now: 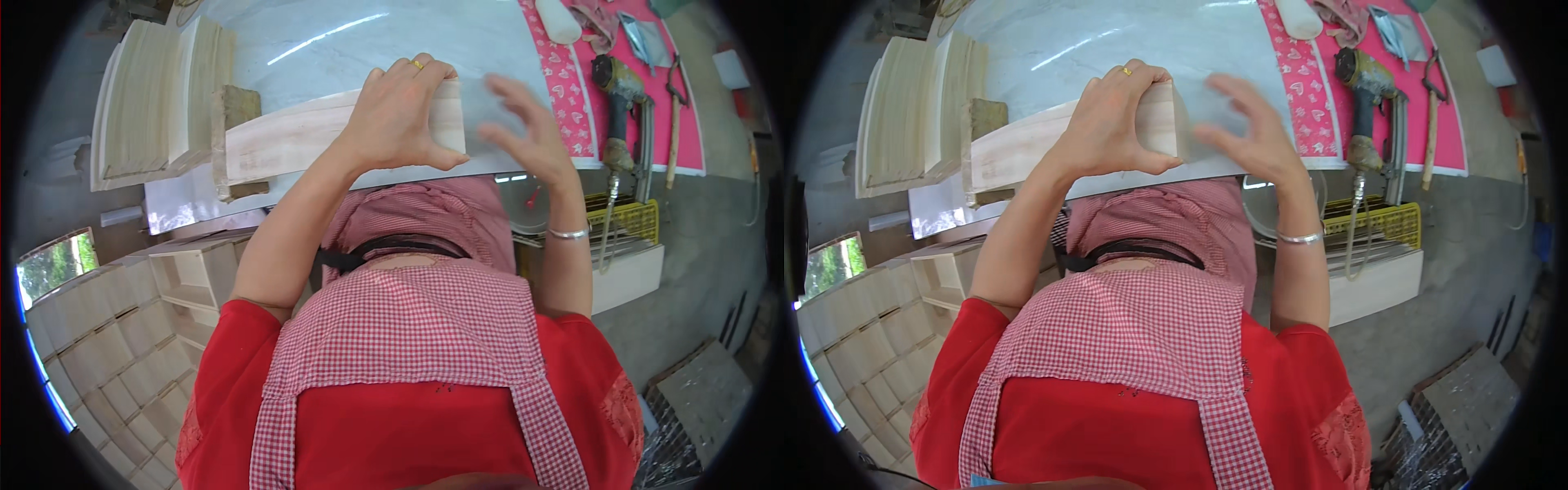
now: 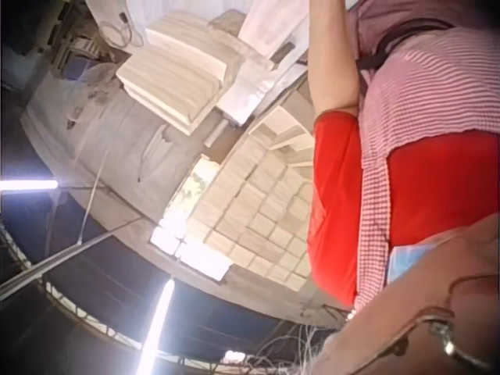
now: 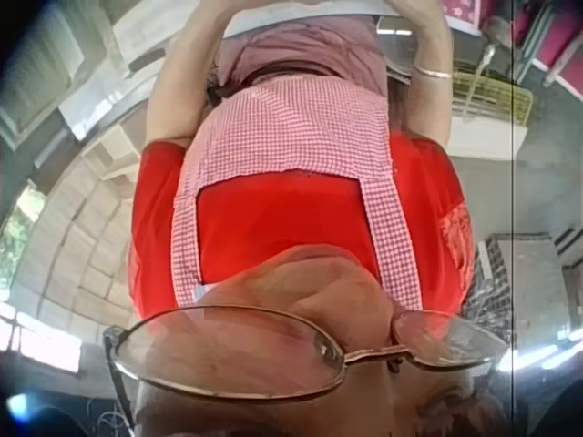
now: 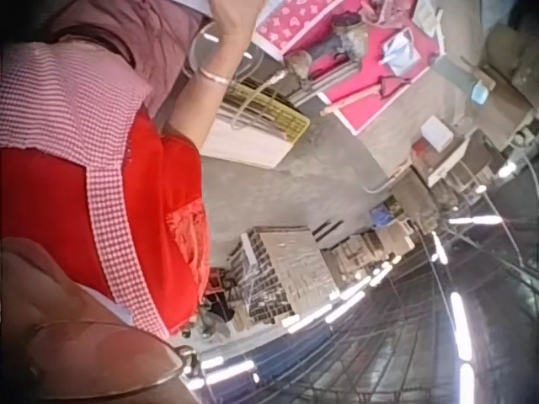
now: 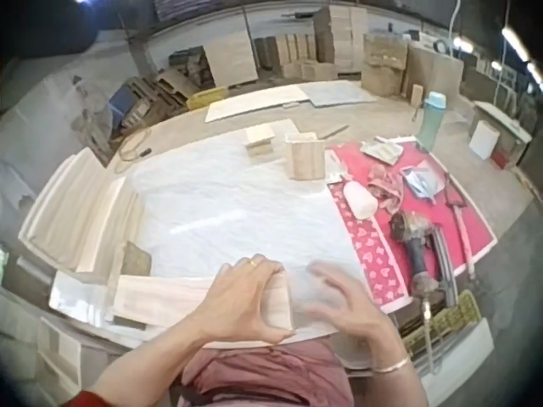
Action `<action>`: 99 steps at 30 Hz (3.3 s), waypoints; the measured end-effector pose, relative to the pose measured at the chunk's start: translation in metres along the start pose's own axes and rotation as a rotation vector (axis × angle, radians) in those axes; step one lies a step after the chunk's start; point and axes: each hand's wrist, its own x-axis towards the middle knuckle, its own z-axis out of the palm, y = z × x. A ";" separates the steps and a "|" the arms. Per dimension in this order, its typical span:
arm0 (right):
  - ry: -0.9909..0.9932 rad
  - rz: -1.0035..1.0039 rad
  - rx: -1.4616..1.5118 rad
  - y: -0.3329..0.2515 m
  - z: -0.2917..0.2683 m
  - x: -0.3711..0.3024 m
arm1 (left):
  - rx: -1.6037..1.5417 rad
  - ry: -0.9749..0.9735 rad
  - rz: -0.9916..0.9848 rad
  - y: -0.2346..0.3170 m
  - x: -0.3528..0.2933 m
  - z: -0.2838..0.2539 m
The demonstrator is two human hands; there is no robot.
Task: Assembling small wooden boxes by gluing components and securing them with a pneumatic nail gun.
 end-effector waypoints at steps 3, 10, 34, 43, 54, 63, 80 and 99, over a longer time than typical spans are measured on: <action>0.469 -0.105 -0.549 0.018 -0.060 0.002 | 0.026 -0.025 -0.004 -0.002 -0.005 -0.001; 0.347 0.321 -1.084 0.051 -0.138 -0.011 | -0.005 -0.033 -0.020 -0.002 -0.003 -0.001; -0.322 0.058 -0.845 -0.199 -0.058 -0.024 | 0.089 -0.085 0.077 -0.008 -0.007 0.002; -0.339 0.062 -0.743 -0.199 -0.052 -0.019 | 0.079 -0.066 0.089 -0.006 -0.008 0.001; -0.382 0.097 -0.704 -0.194 -0.054 -0.012 | 0.081 -0.053 0.090 -0.006 -0.007 0.004; -0.346 0.010 -0.685 -0.181 -0.071 0.001 | 0.153 0.116 0.055 -0.010 -0.026 0.000; -0.332 0.101 -0.642 -0.170 -0.063 0.042 | 0.252 0.085 -0.123 -0.026 -0.057 -0.015; -0.322 0.120 -0.613 -0.163 -0.066 0.040 | 0.221 0.168 -0.087 -0.028 -0.059 -0.010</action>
